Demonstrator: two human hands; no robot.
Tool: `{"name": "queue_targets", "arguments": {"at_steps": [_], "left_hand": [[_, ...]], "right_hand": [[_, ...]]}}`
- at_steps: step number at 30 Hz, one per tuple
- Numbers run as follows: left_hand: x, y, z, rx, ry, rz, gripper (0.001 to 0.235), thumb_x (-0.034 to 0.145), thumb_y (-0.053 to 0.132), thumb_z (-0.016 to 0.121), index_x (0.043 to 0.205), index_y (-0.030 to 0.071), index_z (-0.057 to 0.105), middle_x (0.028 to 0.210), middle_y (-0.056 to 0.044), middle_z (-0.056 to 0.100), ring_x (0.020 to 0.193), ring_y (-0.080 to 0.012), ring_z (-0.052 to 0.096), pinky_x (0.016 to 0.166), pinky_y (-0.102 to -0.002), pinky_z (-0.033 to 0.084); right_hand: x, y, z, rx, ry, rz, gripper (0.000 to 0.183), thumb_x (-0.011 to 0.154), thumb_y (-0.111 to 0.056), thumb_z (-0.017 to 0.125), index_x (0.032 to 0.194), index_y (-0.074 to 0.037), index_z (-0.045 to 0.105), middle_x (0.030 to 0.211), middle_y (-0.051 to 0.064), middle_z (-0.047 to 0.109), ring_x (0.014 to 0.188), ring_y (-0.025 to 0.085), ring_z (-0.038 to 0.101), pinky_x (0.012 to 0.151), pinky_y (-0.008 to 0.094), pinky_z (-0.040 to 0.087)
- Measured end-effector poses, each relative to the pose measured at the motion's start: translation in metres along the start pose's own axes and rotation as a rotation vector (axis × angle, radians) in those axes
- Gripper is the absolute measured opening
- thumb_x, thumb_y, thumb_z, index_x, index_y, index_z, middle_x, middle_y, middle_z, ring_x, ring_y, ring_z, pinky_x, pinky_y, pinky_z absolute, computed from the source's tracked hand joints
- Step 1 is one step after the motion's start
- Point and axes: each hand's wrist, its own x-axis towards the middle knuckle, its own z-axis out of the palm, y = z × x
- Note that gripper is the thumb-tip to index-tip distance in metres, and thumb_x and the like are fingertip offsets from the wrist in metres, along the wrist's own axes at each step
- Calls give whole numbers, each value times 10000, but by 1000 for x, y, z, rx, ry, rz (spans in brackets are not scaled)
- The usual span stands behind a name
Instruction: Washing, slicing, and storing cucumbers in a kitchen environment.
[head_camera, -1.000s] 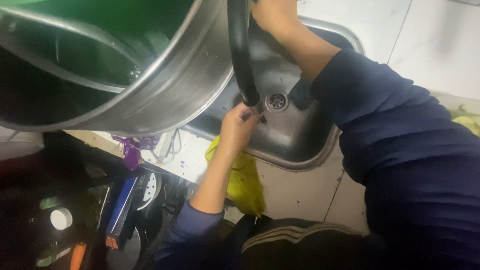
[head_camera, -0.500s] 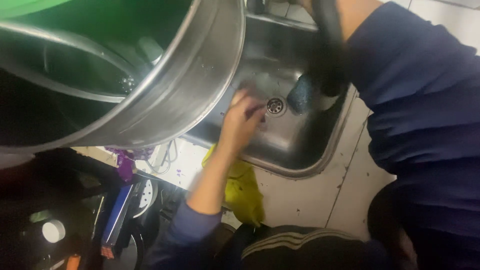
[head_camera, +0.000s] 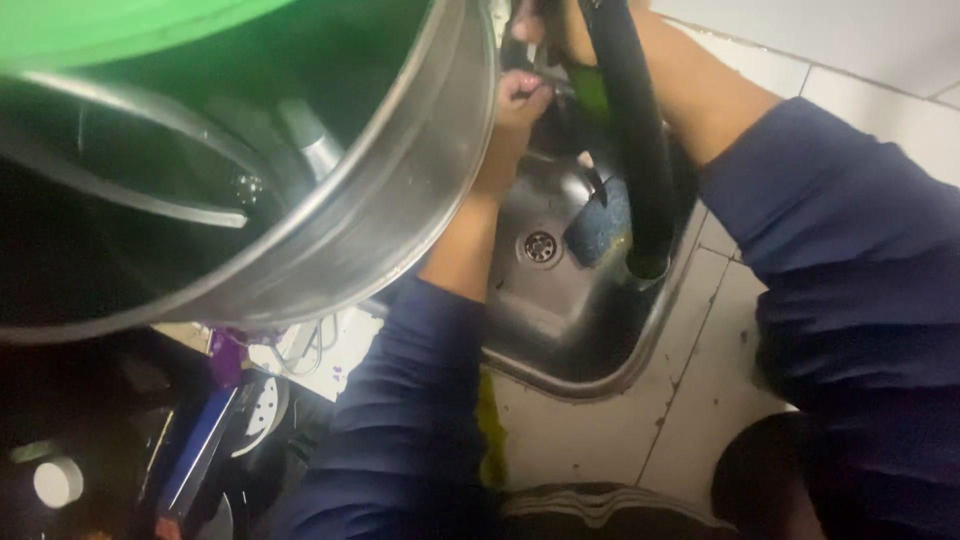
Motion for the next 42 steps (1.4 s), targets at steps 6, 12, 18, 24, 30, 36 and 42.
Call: {"name": "queue_targets", "arguments": {"at_steps": [6,12,18,24,30,36,42], "left_hand": [[-22,29,-12,568,75,512,148,963,184,725,1044,84,652,1016,-23,685,1002,-142,621,918,-301,523],[-79,-33,-11,89,-166,-432,251,937,129,727,1178,64,696,1079,-79,735,984,-172,680,882,-349,569],[-161,81,9,65,-488,-338,220,967,121,695,1154,7,711,1035,-74,712,945,-151,698,856,-313,570],[-174,177,47,148,-508,-324,250,907,146,722,1116,9,713,940,-60,763,840,-149,712,760,-326,584],[-165,218,63,447,-498,-187,263,906,259,714,1056,46,752,845,-93,777,756,-172,744,716,-343,558],[-171,229,70,573,-556,-305,322,937,364,696,1073,77,753,840,-117,769,749,-240,756,733,-380,555],[-180,197,68,461,-465,-194,300,879,324,715,1068,93,752,981,-106,779,889,-242,758,784,-378,573]], "right_hand": [[9,53,112,158,-217,572,278,941,-260,682,1129,-61,727,966,108,725,863,198,715,761,296,546],[4,1,51,253,-184,359,488,894,-253,800,1292,12,704,1005,191,737,889,295,713,774,380,540],[-32,12,37,423,-71,652,313,1049,-270,673,1126,34,672,913,123,713,839,215,708,687,352,557],[-42,-6,-17,81,-151,1217,546,1145,-459,441,962,-2,677,695,139,584,538,223,528,474,404,420],[-63,-75,-71,433,228,846,434,1106,-403,532,972,-45,738,853,26,721,764,127,675,693,333,517],[-43,-52,-44,-19,201,630,222,930,-204,683,1064,-49,766,970,174,744,896,326,729,811,440,575],[0,-25,19,-253,-237,482,344,904,-286,739,1145,-42,734,914,243,719,825,435,682,732,514,553]]}}
